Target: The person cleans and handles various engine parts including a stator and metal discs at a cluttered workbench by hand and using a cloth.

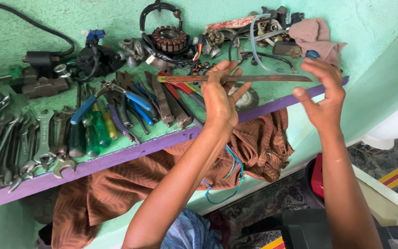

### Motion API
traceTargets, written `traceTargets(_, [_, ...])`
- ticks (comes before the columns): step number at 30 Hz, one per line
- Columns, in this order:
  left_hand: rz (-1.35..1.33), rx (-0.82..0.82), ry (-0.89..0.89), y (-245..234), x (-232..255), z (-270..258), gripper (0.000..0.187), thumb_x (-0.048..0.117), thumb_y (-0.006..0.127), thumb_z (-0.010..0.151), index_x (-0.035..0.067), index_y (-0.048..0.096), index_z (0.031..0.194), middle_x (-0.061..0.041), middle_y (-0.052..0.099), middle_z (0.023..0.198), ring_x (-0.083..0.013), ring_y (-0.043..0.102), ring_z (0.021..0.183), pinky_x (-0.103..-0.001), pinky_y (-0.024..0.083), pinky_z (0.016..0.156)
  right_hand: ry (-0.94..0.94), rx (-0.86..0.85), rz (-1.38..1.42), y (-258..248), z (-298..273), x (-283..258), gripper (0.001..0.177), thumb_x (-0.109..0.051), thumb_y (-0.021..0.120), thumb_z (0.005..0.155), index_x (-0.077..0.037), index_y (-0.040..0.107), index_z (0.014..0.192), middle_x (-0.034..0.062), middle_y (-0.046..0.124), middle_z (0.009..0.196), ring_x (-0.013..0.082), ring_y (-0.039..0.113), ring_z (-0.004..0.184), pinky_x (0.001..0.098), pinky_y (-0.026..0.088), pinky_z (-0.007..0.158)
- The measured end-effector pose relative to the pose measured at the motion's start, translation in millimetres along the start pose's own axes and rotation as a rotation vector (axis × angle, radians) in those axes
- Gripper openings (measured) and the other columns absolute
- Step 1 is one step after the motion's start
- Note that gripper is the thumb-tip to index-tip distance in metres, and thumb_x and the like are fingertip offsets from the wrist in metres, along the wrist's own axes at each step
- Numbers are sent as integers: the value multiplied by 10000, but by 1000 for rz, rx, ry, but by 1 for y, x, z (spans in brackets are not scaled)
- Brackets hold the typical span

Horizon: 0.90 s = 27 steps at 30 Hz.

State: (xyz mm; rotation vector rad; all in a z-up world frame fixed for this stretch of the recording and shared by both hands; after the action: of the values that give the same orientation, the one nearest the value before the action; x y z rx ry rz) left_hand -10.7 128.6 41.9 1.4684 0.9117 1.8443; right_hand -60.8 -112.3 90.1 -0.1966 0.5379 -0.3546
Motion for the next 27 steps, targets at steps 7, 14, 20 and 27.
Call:
traceTargets(7, [-27,-35,-9,-5,25,-17,320,181,434,973,-12,546,1203,-192,619,1283,-299,617,1151,-534,610,902,-425,-9,-668,43,-6,-69,260,-229,831,1051,-70,732,1231,51,741,1251,258,621,1264,414,394,1140])
traceTargets(14, [-6,-45,44,-21,73,-37,367,217,377,1015,-30,548,1225,-212,605,1282,-296,614,1168,-538,605,915,-588,11,-793,94,9,-136,308,-278,799,967,-41,757,1159,78,768,1109,251,664,1046,412,427,945])
traceTargets(20, [36,-59,77,-38,115,-56,375,239,385,1033,-24,553,1241,-219,611,1318,-319,601,1185,-531,597,935,-520,-110,-780,136,11,-133,243,-320,729,1101,-83,753,1148,45,690,883,243,643,826,392,425,906])
traceTargets(27, [759,-256,-135,-70,160,-129,507,395,470,1073,36,560,1421,-113,602,1384,-275,585,1270,-465,516,1033,-378,-132,-619,189,31,-114,274,-338,652,1127,-98,701,1006,61,673,873,292,627,817,381,418,791])
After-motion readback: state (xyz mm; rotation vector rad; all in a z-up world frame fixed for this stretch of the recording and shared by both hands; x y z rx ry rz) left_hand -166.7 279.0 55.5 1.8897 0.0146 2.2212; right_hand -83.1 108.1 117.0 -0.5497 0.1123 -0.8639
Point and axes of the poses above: each hand's wrist, its own z-axis towards the middle knuckle, its own y-axis out of the palm, x = y × z, the point moved 9 cm from there along z, towards the middle knuckle
